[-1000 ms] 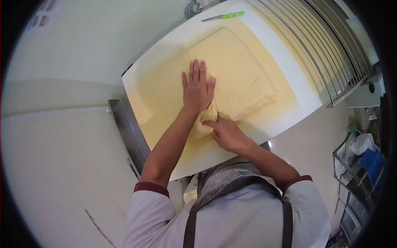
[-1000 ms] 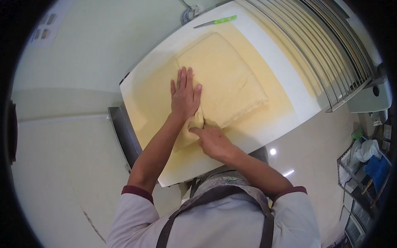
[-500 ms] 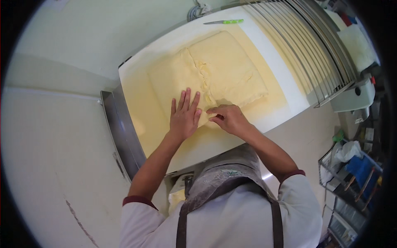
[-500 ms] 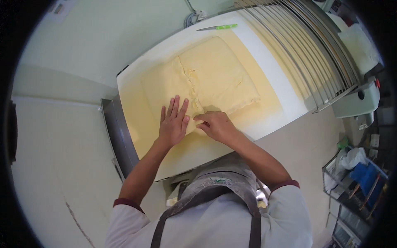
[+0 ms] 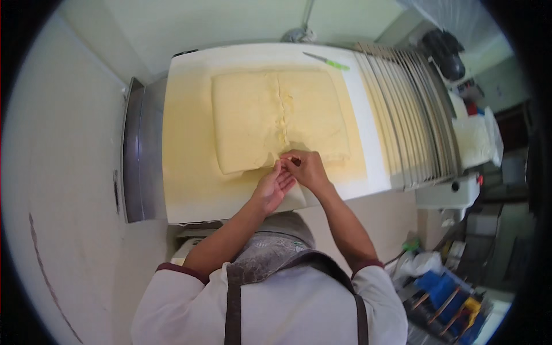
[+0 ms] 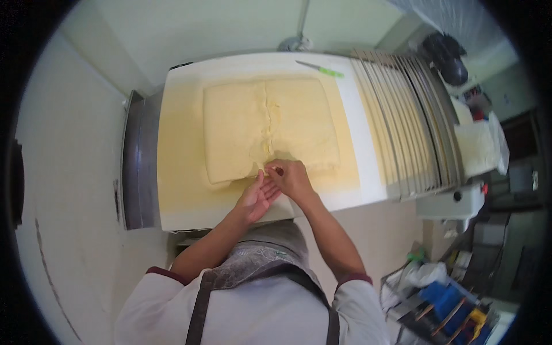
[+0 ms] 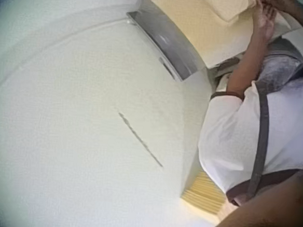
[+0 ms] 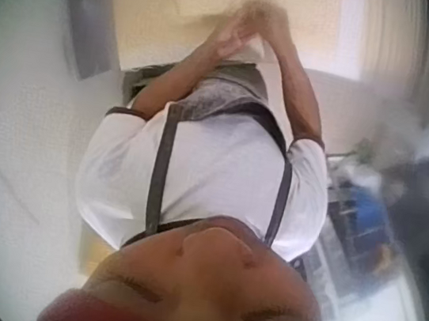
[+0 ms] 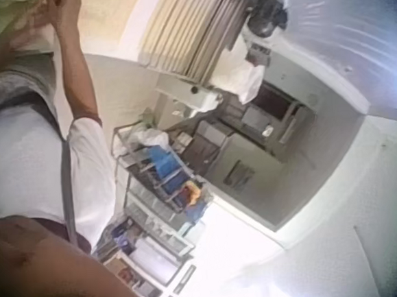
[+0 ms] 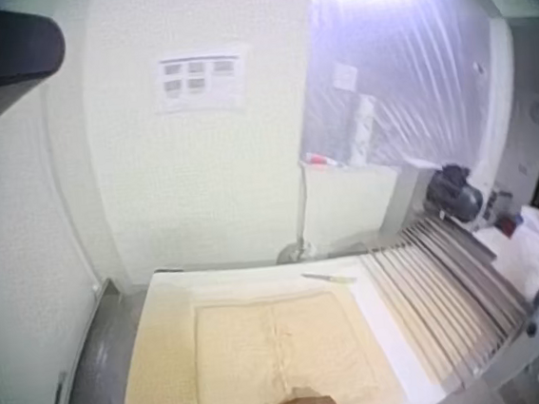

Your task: Preparing dough for baking using a dough sheeter machine.

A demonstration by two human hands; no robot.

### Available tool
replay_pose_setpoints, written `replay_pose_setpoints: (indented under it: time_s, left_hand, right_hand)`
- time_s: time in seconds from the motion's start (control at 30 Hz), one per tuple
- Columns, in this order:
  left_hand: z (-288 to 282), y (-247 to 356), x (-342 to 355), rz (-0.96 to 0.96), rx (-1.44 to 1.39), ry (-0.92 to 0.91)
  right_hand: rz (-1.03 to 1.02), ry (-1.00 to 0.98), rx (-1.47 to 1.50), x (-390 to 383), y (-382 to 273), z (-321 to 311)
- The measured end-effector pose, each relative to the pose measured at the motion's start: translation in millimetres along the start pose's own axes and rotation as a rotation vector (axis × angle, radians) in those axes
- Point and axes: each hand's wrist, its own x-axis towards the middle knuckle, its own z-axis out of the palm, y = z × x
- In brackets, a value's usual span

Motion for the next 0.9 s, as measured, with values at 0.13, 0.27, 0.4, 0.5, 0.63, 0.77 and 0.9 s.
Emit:
replay_pose_setpoints:
  time_s: [0.13,0.27,0.4,0.5,0.63,0.77,0.9]
  left_hand:
    - [10,-13,31,0.343,-0.013,0.141]
    - [10,-15,31,0.369,-0.034,0.377]
    - [6,-14,31,0.358,-0.028,0.344]
    - [13,-13,19,0.304,0.029,0.293]
    - [8,0,21,0.285,-0.104,0.293]
    - [8,-12,28,0.431,0.031,0.473]
    - [1,-17,30,0.511,0.054,0.446]
  right_hand:
    - [0.21,0.059,0.553,-13,25,-8]
    - [0.541,0.053,0.514,-47,44,4]
    - [0.668,0.146,0.895,-35,6,28]
    - [0.634,0.176,0.996,-27,28,46]
    - [0.612,0.433,0.977,-22,23,56]
    - [0.609,0.435,1.056,-30,13,55]
    - [0.645,0.276,1.246,-36,16,60]
